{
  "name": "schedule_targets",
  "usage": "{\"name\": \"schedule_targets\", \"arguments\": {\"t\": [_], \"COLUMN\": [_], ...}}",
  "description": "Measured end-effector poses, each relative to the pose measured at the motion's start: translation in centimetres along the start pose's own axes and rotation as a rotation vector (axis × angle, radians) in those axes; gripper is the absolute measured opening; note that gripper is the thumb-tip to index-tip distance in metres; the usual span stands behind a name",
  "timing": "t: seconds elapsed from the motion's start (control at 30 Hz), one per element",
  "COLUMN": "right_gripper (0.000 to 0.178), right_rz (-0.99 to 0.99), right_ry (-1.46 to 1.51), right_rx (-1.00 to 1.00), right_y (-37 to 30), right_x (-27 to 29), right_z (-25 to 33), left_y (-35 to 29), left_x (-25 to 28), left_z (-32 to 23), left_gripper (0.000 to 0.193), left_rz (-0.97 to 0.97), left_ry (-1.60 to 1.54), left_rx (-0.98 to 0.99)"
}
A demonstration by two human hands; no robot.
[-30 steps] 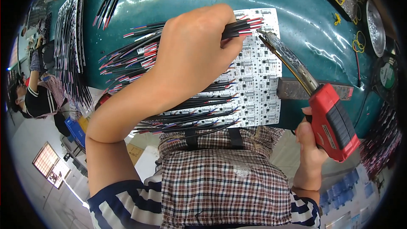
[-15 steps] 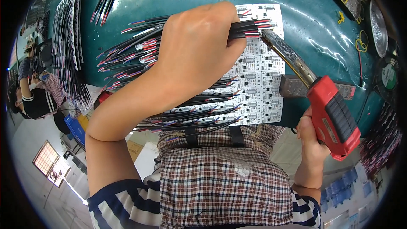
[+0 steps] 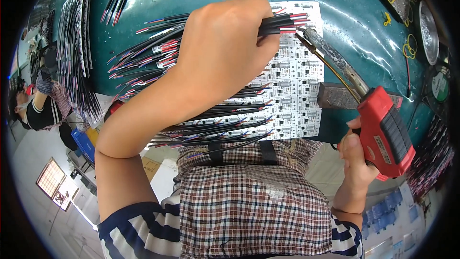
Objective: The person takes bundles of wires and exposes their ends using a handheld heating tool, setting them down on the table and repeating the process on additional wire bundles.
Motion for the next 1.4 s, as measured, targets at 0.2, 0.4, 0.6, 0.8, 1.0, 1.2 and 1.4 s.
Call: {"name": "schedule_targets", "arguments": {"t": [0.2, 0.4, 0.6, 0.8, 1.0, 1.2, 1.4], "right_gripper": [0.023, 0.021, 0.018, 0.018, 0.02, 0.02, 0.02], "right_rz": [0.031, -0.017, -0.012, -0.008, -0.009, 0.026, -0.024], "right_ry": [0.06, 0.086, 0.114, 0.093, 0.132, 0.091, 0.08], "right_rx": [-0.028, -0.058, -0.026, -0.01, -0.035, -0.022, -0.037], "right_y": [-0.3, 0.1, -0.1, -0.1, -0.3, -0.7, -1.2], "right_x": [-0.2, -0.9, -0.3, -0.6, -0.6, 0.0, 0.5], "right_z": [-0.7, -0.3, -0.3, -0.5, -0.6, -0.6, -1.2], "left_y": [0.3, 0.3, 0.3, 0.3, 0.3, 0.3, 0.5], "left_x": [0.0, 0.0, 0.0, -0.1, -0.2, -0.2, -0.2], "left_z": [0.4, 0.4, 0.5, 0.4, 0.5, 0.5, 0.6], "left_gripper": [0.02, 0.021, 0.02, 0.019, 0.018, 0.018, 0.015], "left_rz": [-0.005, -0.002, 0.005, 0.018, 0.038, 0.038, 0.031], "left_ry": [-0.047, -0.055, -0.069, -0.079, -0.082, -0.081, -0.119], "left_rx": [0.012, 0.011, 0.013, 0.02, 0.022, 0.021, 0.02]}}
Point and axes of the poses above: each hand's wrist, its own y-axis towards the middle knuckle, its own x-axis out of the back of the hand, z = x × y, the point moved 9 cm from there along y, towards the middle knuckle, and after that the axes turned 5 degrees about y, right-handed, at the moved point
